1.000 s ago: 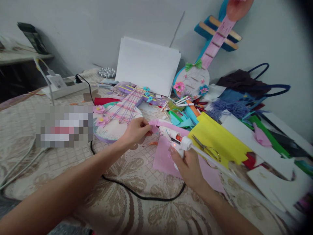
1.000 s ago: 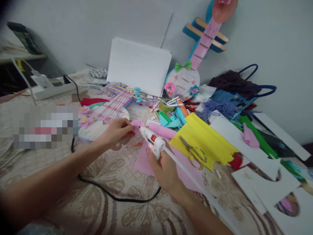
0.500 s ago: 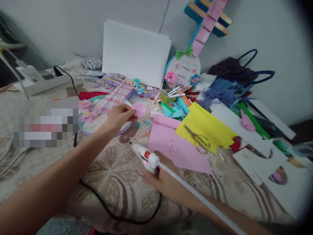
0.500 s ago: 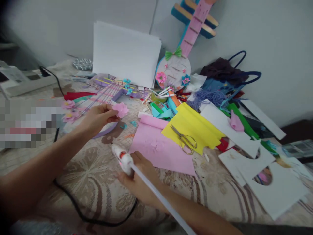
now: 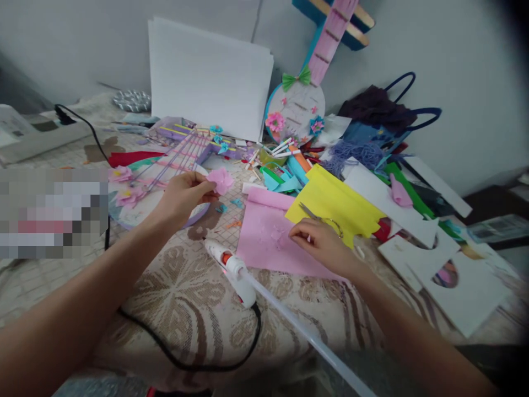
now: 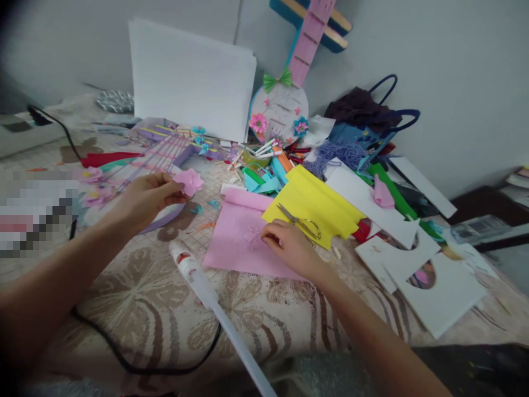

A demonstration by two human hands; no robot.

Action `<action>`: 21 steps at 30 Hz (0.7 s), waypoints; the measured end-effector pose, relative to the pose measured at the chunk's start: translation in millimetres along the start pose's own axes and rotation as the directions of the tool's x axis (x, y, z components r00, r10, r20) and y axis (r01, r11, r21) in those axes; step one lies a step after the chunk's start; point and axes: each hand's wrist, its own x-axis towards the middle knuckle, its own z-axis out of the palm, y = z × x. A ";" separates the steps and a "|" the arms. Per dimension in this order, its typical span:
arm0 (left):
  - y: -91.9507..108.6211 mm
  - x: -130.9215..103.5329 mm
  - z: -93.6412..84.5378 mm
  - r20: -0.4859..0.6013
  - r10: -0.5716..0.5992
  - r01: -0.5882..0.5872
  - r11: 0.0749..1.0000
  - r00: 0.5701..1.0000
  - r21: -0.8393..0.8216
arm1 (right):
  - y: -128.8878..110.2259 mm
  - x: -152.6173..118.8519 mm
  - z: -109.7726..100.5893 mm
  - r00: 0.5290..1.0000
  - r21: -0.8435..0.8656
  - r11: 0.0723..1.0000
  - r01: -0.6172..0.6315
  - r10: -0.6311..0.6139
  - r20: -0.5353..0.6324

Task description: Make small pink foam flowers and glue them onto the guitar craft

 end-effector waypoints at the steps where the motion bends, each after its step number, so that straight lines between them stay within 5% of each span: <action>1: 0.2 -0.1 0.5 -0.003 -0.005 0.004 1.000 1.000 -0.004 | 0.1 0.9 2.5 1.000 0.009 1.000 0.009 -0.010 0.016; 7: 0.3 -0.9 1.4 -0.003 -0.011 0.011 1.000 1.000 -0.001 | -4.6 9.1 12.9 0.999 0.004 0.999 0.039 -0.039 0.031; 13: -0.8 0.0 0.7 0.000 -0.004 0.004 1.000 1.000 -0.005 | -4.1 14.3 11.8 0.995 -0.129 0.987 -0.092 0.095 0.020; 21: -3.7 0.2 0.7 0.008 0.003 -0.003 1.000 1.000 0.005 | -6.2 23.9 17.7 0.996 -0.073 0.997 -0.011 0.017 0.086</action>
